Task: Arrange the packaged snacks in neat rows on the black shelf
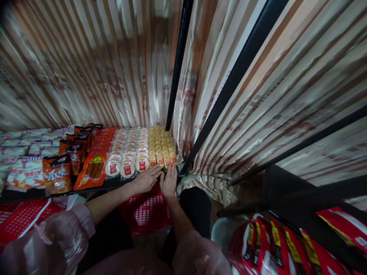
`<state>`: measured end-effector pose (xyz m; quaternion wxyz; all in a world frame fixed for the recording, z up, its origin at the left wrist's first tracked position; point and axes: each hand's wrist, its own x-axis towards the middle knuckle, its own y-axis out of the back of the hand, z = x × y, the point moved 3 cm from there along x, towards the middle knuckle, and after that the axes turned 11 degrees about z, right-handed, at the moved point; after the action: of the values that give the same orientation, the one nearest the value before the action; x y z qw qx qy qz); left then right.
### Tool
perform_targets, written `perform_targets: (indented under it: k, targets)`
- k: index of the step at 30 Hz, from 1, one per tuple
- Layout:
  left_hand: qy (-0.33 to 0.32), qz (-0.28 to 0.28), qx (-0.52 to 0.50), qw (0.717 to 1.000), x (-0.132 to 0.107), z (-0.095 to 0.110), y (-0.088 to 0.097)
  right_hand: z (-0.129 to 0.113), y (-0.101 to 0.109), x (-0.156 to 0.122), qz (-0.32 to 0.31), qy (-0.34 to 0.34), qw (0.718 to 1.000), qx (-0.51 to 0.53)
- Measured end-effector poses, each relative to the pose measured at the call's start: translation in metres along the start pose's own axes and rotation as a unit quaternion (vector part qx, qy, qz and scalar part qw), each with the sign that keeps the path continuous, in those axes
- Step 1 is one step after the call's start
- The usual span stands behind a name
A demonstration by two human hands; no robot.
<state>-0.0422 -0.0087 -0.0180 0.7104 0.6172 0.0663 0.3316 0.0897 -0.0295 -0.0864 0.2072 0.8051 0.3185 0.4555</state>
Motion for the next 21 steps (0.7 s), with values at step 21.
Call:
perform_targets:
  k: [21]
  targets:
    - [0.022, 0.006, 0.05, 0.998, -0.017, -0.011, -0.018, -0.008, 0.009, 0.0, 0.039, 0.029, 0.998, 0.027]
